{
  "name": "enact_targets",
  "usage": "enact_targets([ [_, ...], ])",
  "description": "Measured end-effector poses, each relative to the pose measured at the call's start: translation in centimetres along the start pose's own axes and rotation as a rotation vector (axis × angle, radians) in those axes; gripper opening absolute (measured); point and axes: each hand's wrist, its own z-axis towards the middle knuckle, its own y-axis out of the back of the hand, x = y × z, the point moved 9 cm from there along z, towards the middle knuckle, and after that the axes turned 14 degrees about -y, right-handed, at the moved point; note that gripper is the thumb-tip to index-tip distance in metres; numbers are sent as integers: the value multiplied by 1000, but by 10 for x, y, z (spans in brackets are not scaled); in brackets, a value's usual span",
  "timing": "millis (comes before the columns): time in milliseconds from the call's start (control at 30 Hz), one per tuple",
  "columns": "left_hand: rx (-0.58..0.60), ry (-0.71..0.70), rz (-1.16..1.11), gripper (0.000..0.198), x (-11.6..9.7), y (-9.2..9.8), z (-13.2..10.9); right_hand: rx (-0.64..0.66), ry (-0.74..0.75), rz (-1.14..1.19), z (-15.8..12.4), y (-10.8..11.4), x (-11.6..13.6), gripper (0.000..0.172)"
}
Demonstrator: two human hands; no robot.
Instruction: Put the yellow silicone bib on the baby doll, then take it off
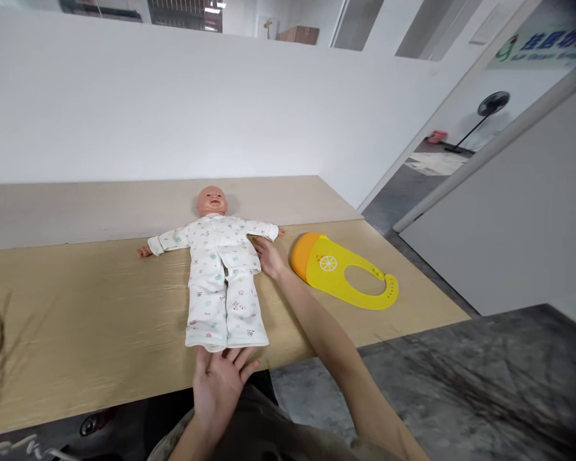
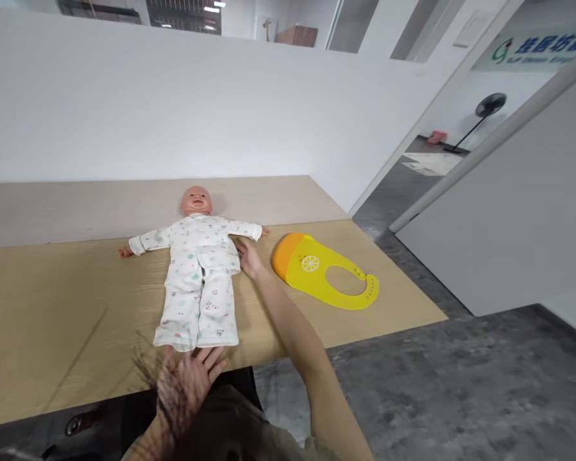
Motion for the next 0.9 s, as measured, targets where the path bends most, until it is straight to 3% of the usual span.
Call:
enact_targets([
  [167,-72,-67,453,70,5,19,-41,-203,153,-150,-33,42,-14,36],
  [267,12,-204,908,50,-14,24,-62,-302,250,-249,-62,58,-25,36],
  [367,174,-610,1435,29,-54,1,-71,-393,381,-460,-102,66,-32,40],
  [433,284,-883,1714,28,-70,-22,-74,-395,428,-574,-131,69,-41,43],
  [500,388,-1012,1927,33,-69,-38,-70,-403,444,-674,-160,74,-51,44],
  [600,443,-1073,2134,34,-61,-50,-62,-487,505,-836,-205,81,-61,39],
  [733,429,-1136,2205,20,-56,-54,-61,-479,598,-1005,-244,53,-73,37],
  [900,457,-1121,2287,23,-53,-53,-56,-456,539,-1013,-236,-5,-92,53],
])
